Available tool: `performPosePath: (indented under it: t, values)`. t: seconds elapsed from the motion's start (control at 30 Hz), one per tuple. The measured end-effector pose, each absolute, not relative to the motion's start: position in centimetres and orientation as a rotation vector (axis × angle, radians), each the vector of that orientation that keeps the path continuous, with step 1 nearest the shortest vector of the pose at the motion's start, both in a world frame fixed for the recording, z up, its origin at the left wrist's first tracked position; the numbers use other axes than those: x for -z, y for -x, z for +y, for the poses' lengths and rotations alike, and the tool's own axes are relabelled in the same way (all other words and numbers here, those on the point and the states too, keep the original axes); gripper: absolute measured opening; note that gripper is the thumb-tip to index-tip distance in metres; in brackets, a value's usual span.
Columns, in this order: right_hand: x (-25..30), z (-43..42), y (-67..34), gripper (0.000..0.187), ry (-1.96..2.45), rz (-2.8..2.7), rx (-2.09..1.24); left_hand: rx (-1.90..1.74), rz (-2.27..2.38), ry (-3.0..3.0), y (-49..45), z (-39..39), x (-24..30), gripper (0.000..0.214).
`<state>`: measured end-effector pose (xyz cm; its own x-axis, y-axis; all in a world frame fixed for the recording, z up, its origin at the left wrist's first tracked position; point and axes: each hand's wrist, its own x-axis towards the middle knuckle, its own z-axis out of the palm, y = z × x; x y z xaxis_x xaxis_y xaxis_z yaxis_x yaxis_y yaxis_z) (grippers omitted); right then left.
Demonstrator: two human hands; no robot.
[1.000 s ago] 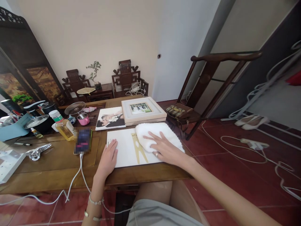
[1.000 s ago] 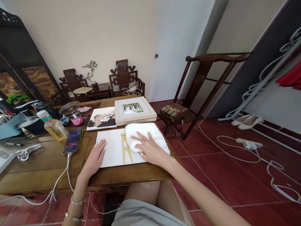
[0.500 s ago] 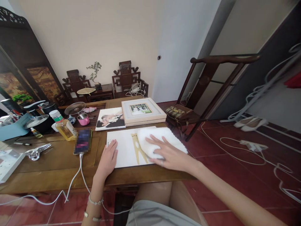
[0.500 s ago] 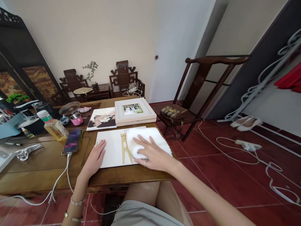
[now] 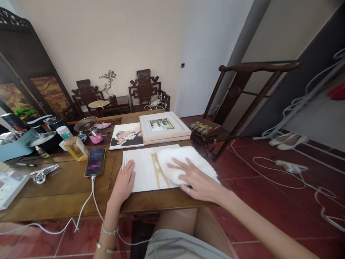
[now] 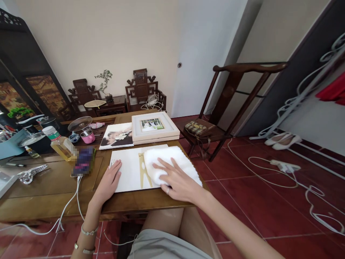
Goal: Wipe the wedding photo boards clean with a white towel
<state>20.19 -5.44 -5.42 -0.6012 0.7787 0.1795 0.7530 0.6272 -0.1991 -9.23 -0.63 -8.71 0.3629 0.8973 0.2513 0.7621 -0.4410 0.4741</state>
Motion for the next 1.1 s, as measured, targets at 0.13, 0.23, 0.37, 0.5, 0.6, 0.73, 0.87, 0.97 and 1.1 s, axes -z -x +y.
performPosePath:
  t: [0.13,0.23,0.37,0.5,0.6,0.73,0.87,0.97,1.1]
  values:
    - [5.3,-9.3,-21.0,0.02,1.193,-2.63,-0.208,-0.687,1.482,-2.348,9.2,-0.7,8.6,0.042]
    - [5.0,-9.6,-21.4,0.02,1.176,-2.646,-0.257,-0.682,1.486,-2.346,9.2,-0.7,8.6,0.042]
    - [4.6,-6.4,-21.3,0.019,1.215,-2.631,-0.288,-0.664,1.49,-2.345,9.2,-0.6,8.6,0.043]
    - [4.6,-1.2,-20.9,0.02,1.299,-2.587,-0.279,-0.671,1.483,-2.352,9.2,-0.6,8.7,0.043]
    - [4.7,1.9,-20.6,0.025,1.368,-2.574,-0.232,-0.669,1.483,-2.351,9.3,-0.6,8.6,0.043]
    - [4.7,2.8,-20.4,0.03,1.405,-2.54,-0.209,-0.655,1.487,-2.349,9.3,-0.6,8.6,0.043]
    - [4.8,0.1,-20.5,0.027,1.368,-2.517,-0.232,-0.675,1.478,-2.352,9.3,-0.7,8.6,0.043]
    - [4.8,-3.5,-20.8,0.024,1.329,-2.536,-0.268,-0.681,1.476,-2.352,9.2,-0.7,8.6,0.043]
    - [4.3,-8.0,-21.4,0.021,1.284,-2.614,-0.32,-0.661,1.487,-2.346,9.2,-0.7,8.6,0.043]
